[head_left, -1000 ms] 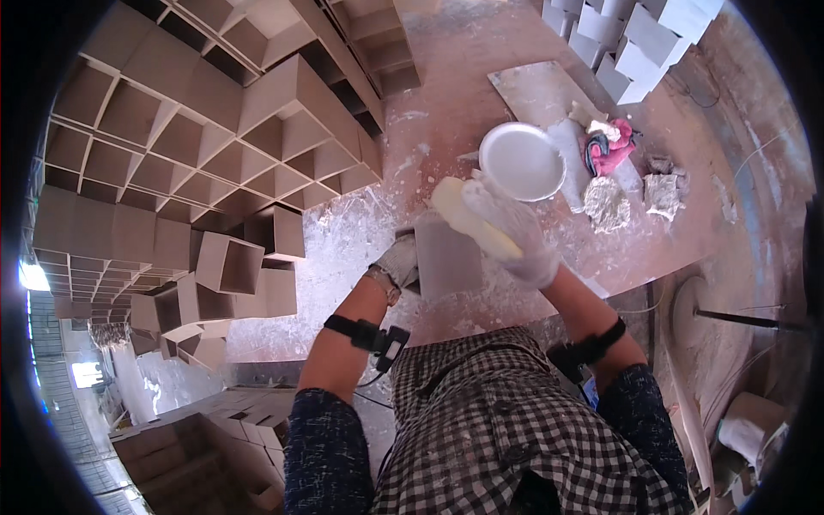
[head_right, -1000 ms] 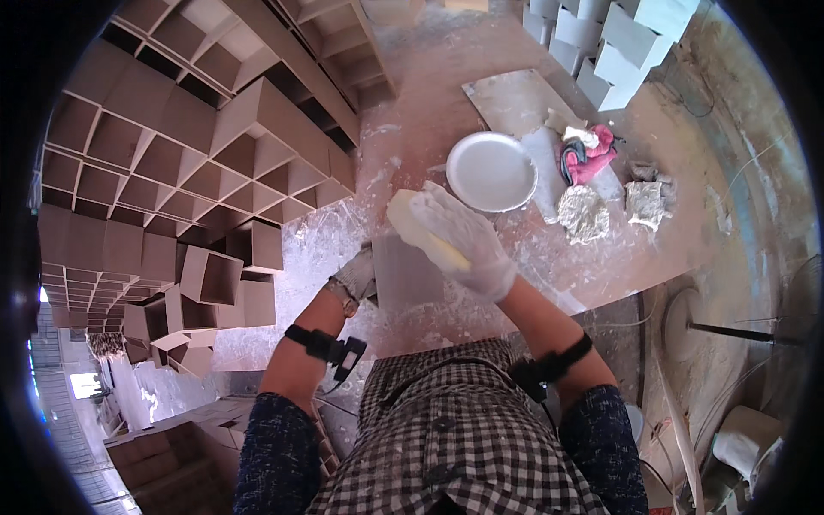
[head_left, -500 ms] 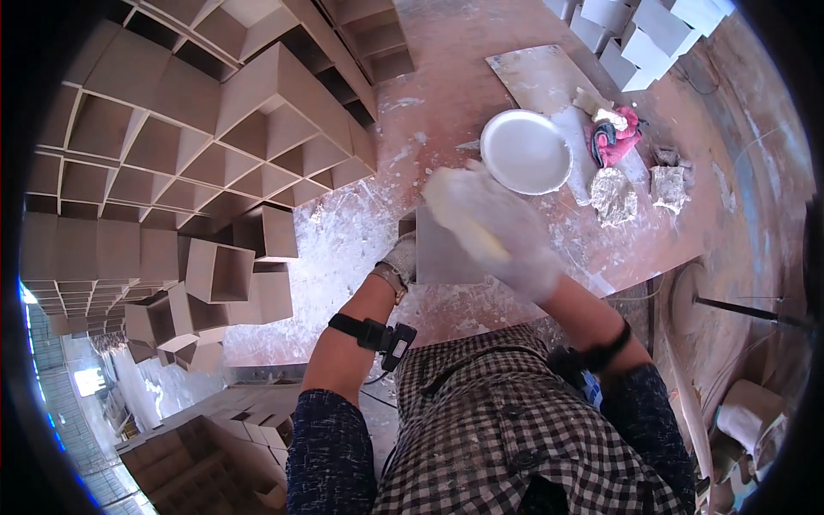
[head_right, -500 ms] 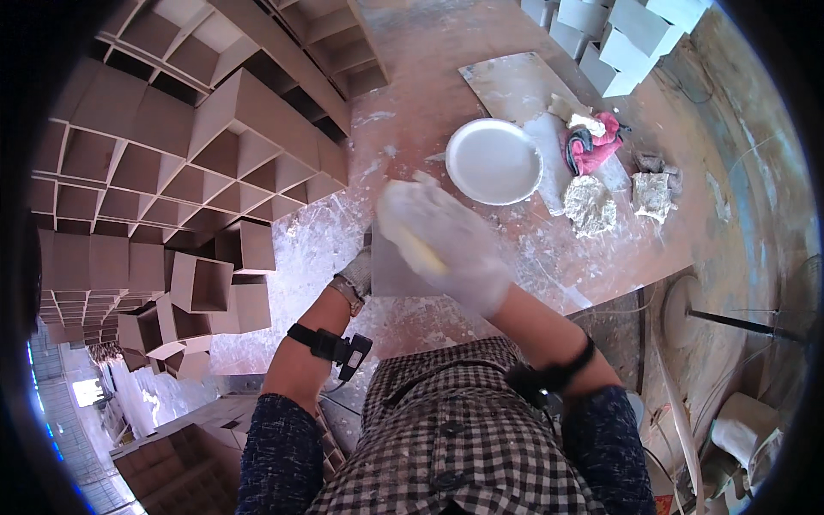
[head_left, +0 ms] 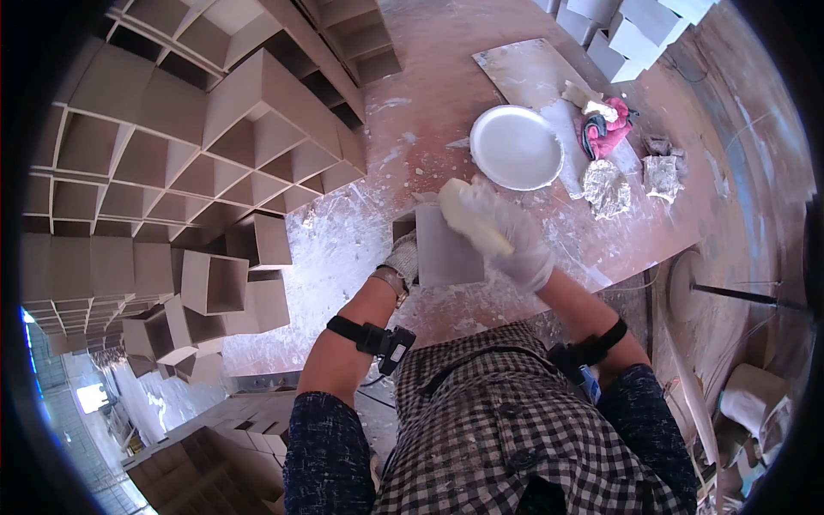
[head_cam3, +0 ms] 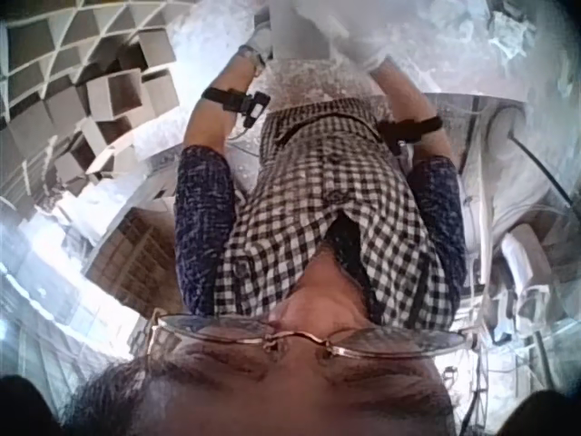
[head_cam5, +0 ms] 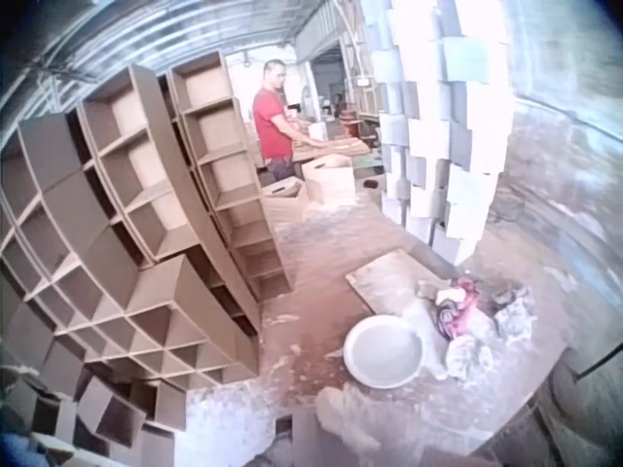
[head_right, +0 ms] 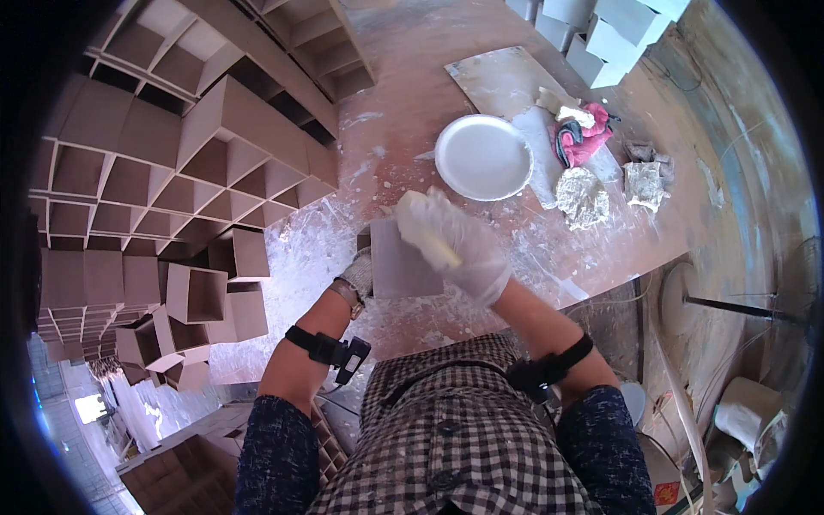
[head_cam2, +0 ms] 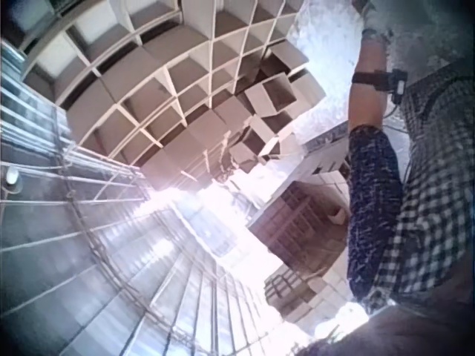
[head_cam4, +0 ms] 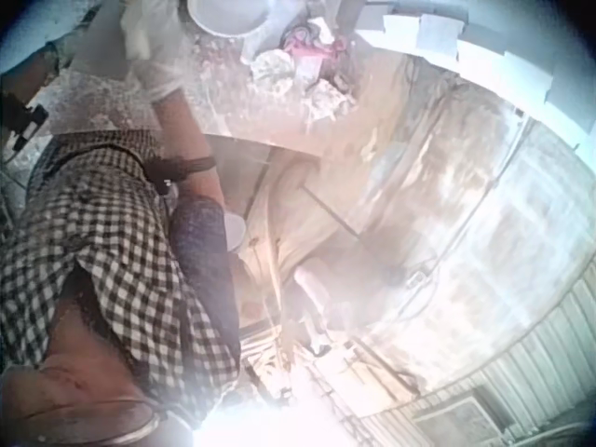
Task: Applying white glue to the edges and surfaces of small wooden boxes using a sponge and stacking them.
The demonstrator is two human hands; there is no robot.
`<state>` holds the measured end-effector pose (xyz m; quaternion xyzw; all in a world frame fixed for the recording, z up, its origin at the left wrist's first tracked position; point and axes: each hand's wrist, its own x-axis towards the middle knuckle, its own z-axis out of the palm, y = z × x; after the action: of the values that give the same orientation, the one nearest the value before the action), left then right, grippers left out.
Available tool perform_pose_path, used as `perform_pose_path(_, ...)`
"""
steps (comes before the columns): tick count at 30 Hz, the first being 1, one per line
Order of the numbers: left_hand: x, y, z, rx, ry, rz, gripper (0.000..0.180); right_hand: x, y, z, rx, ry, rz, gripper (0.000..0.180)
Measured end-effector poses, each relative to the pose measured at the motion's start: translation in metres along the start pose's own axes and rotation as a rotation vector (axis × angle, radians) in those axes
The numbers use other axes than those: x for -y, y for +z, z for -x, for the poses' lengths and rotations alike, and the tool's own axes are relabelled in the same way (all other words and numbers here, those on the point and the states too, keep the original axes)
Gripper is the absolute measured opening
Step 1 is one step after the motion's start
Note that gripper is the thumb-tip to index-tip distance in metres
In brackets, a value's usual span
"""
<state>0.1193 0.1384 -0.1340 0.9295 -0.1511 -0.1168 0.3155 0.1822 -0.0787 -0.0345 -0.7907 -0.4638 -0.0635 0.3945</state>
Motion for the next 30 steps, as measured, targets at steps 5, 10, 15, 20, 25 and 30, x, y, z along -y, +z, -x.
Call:
perform_pose_path(5,0.001,0.001,0.006,-0.007,-0.002,-0.012,0.038,0.035,0.007,0.108,0.192,0.014,-0.396,0.055)
perform_pose_path(10,0.007,0.006,0.007,-0.006,0.044,0.025,0.038,0.048,-0.030,0.020,0.132,0.173,-0.563,0.055)
perform_pose_path(15,0.019,0.016,0.002,-0.142,0.069,-0.104,0.035,0.062,0.017,0.036,0.088,-0.209,-0.148,0.045)
perform_pose_path(20,-0.002,0.002,-0.006,-0.069,0.077,-0.091,0.035,0.049,0.016,0.143,0.134,0.268,-0.917,0.042)
perform_pose_path(25,-0.016,0.003,0.011,-0.069,0.229,-0.126,0.038,0.062,-0.037,0.070,0.215,-0.034,0.150,0.035)
perform_pose_path(30,-0.018,0.014,0.051,0.004,0.134,-0.420,0.039,0.038,-0.009,0.031,0.065,-0.158,0.119,0.039)
